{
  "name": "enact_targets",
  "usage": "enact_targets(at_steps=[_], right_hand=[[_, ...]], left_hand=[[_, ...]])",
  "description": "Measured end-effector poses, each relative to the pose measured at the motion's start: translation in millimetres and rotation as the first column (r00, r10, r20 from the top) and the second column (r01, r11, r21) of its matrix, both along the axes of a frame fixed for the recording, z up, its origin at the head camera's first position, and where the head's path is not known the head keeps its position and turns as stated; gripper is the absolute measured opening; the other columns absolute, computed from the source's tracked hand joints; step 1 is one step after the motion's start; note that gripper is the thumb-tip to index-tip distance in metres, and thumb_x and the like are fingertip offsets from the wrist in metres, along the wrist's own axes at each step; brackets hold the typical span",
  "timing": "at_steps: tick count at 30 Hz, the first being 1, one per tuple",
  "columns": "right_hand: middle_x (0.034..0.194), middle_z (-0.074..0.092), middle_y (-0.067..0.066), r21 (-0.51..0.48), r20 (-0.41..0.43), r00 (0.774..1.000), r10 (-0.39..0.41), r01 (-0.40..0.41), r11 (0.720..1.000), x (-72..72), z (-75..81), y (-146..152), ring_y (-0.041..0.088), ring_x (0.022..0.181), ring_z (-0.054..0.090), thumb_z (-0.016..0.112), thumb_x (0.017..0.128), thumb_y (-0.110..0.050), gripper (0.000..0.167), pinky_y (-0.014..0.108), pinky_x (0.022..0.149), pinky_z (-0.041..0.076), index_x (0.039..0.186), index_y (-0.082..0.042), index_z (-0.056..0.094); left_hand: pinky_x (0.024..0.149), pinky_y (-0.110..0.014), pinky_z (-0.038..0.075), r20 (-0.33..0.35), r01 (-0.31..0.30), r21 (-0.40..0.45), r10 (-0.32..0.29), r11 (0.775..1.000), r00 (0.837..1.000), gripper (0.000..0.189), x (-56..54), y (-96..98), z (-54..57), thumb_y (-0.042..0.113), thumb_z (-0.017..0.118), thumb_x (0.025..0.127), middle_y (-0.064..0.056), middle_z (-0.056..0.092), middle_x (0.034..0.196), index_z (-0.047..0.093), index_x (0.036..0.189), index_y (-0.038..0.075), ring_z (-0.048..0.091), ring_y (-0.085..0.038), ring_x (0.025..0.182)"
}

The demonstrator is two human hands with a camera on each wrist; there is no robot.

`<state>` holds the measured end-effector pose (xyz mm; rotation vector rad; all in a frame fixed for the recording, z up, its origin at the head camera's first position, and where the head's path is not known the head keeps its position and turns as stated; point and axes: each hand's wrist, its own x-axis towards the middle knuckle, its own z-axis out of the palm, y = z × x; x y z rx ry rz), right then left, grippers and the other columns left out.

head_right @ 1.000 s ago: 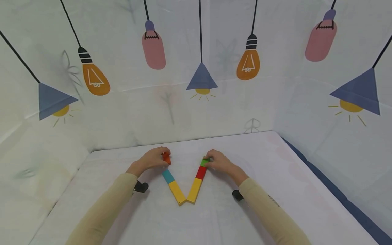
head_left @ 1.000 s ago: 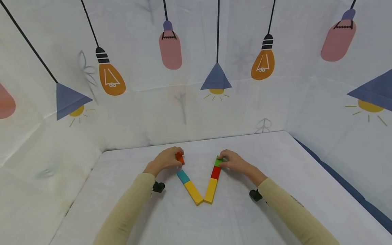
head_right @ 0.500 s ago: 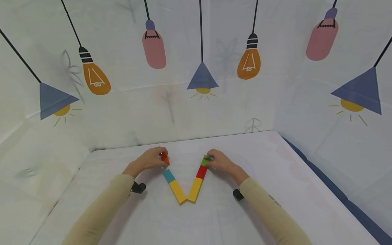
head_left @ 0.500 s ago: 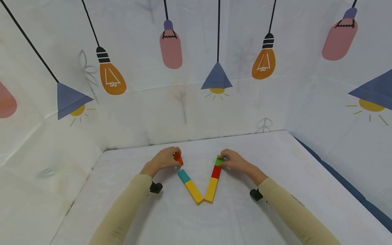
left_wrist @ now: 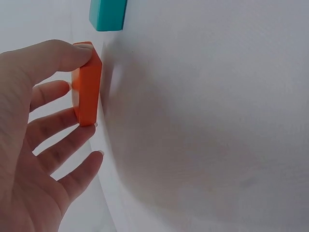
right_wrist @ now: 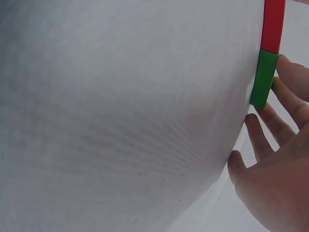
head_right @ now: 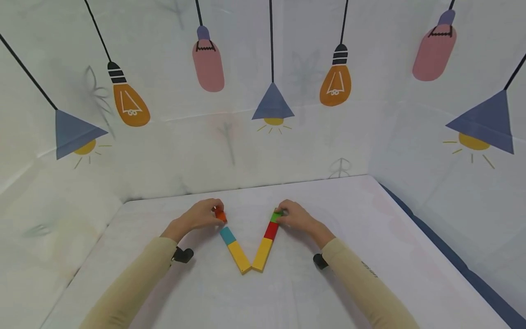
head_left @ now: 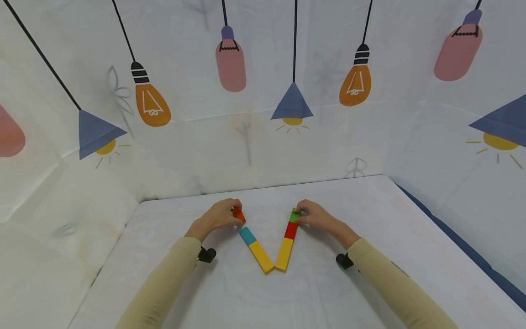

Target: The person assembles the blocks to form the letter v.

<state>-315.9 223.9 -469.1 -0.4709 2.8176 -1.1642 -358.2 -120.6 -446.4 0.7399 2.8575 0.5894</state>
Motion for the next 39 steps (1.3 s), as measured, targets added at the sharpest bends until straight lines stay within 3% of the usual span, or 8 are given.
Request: enact_targets(at_steps=[18, 33, 39], right_hand=[[0.12, 0.063, 0.014, -0.011, 0.017, 1.0, 0.007, -0.007, 1.0, 0.0, 1.4, -1, 0.029, 0.113, 0.056, 0.071, 0.087, -0.011, 0.028, 0.052, 0.107, 0.043, 0.113, -0.003, 0.067], [0.121, 0.063, 0.015, -0.016, 0.015, 1.0, 0.009, -0.009, 1.0, 0.1, 0.2, 0, 0.031, 0.116, 0.055, 0.071, 0.087, -0.01, 0.028, 0.053, 0.109, 0.042, 0.114, -0.003, 0.066], [0.122, 0.062, 0.015, -0.017, 0.023, 1.0, 0.006, -0.005, 1.0, -0.2, 0.7, 0, 0.032, 0.117, 0.055, 0.071, 0.088, -0.01, 0.028, 0.053, 0.11, 0.04, 0.115, -0.003, 0.066]], left_hand=[[0.084, -0.033, 0.048, 0.005, -0.016, -0.038, 0.016, 0.999, 1.0, 0.036, 8.2, -2.8, -1.2, 0.034, 0.079, 0.083, 0.001, 0.064, 0.11, 0.064, 0.112, 0.02, 0.053, -0.017, 0.092], [0.086, -0.034, 0.05, 0.014, -0.044, -0.017, 0.045, 0.999, 0.999, 0.039, 14.4, -4.1, -0.4, 0.038, 0.08, 0.083, 0.001, 0.064, 0.108, 0.064, 0.112, 0.018, 0.053, -0.017, 0.092], [0.089, -0.036, 0.051, 0.014, -0.047, 0.019, 0.047, 0.999, 0.999, 0.027, 13.0, -6.9, -3.5, 0.034, 0.073, 0.09, 0.001, 0.065, 0.106, 0.065, 0.111, 0.019, 0.054, -0.017, 0.093]])
